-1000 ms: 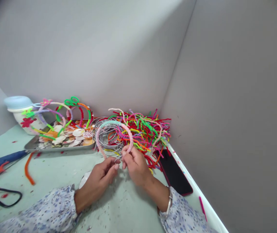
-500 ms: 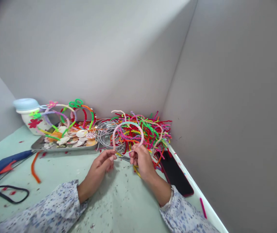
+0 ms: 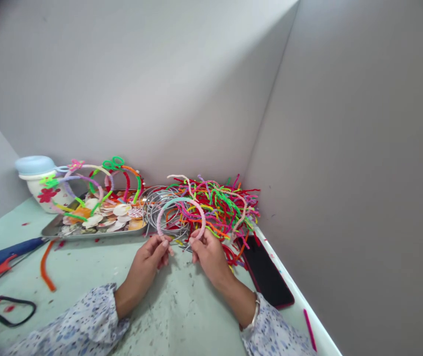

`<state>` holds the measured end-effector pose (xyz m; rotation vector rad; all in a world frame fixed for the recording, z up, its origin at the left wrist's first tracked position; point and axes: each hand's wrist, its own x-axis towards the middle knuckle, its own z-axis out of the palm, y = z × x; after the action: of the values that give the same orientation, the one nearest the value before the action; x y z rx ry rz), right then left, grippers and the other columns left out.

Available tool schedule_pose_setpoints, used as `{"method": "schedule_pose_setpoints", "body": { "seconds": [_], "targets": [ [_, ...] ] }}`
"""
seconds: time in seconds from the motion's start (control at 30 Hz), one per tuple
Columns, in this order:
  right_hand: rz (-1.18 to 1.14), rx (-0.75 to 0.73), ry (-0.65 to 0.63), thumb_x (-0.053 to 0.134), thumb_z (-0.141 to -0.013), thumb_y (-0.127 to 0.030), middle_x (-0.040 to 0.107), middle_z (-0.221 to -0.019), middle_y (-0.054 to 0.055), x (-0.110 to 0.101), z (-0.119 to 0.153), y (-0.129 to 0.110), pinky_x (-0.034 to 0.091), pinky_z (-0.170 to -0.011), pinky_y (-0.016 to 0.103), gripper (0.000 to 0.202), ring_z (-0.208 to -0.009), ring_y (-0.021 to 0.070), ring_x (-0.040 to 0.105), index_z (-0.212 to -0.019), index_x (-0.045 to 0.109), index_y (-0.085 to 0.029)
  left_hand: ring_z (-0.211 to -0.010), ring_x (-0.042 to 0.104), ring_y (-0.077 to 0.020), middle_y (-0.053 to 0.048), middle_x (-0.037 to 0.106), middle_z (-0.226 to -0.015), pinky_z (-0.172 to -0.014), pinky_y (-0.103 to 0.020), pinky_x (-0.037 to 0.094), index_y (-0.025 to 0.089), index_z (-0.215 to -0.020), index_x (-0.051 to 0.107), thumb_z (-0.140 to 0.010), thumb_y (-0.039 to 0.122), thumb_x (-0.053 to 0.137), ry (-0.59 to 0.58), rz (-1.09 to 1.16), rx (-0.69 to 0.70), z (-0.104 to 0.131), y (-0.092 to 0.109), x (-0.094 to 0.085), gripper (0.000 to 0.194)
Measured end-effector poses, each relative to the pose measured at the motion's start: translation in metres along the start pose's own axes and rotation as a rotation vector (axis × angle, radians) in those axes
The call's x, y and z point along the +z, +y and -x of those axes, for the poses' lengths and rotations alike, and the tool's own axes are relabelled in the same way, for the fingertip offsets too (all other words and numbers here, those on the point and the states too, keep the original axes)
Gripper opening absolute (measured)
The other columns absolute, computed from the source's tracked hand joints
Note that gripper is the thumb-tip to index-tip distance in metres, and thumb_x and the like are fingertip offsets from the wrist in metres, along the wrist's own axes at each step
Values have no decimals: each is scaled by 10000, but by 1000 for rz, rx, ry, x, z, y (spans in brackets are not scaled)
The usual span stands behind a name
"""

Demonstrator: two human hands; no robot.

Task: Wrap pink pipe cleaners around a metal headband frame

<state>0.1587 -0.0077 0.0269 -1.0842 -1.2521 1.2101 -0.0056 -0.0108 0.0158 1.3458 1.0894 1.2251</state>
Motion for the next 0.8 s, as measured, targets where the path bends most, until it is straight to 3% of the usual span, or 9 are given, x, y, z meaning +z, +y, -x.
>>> {"method": "schedule_pose_setpoints", "body": {
  "seconds": [0.23,0.53,0.67,0.73,0.8],
  "targets": [
    [28,53,-29,556,-815,-360,496,-498,-65,2,1,0,266,-372,190,190,-382,74,394,-875,534,-182,-546,457,-103,24,533,-614,-520,-205,345,172,-860,543,-870,388,467,46,-6,0,0,-1,-1,230],
    [-171,58,-99,528,-832,-386,603,-727,-12,-5,-2,5,325,-379,171,210,-444,68,540,-808,520,-177,-537,443,-94,19,542,-617,-499,-195,337,165,-833,564,-844,403,508,89,101,-10,-4,5,-5,245],
    [-21,63,-116,531,-825,-391,621,-702,-9,-9,-3,-8,320,-382,179,217,-441,78,537,-804,549,-176,-496,422,-84,35,500,-543,-481,-188,327,160,-756,563,-819,410,540,129,143,-35,-6,2,-7,259],
    [101,65,-74,512,-834,-424,588,-569,-28,-14,-6,-19,317,-394,184,257,-415,85,498,-798,566,-176,-504,434,-85,32,511,-558,-487,-187,336,159,-762,564,-818,405,542,128,163,-36,-7,-1,-8,253],
    [185,21,50,487,-836,-458,569,-515,-38,-24,-12,-32,323,-401,200,283,-402,101,466,-839,568,-187,-508,441,-82,27,527,-592,-487,-187,341,161,-777,560,-822,398,538,127,179,-36,-7,-3,-8,243]
  ]
}}
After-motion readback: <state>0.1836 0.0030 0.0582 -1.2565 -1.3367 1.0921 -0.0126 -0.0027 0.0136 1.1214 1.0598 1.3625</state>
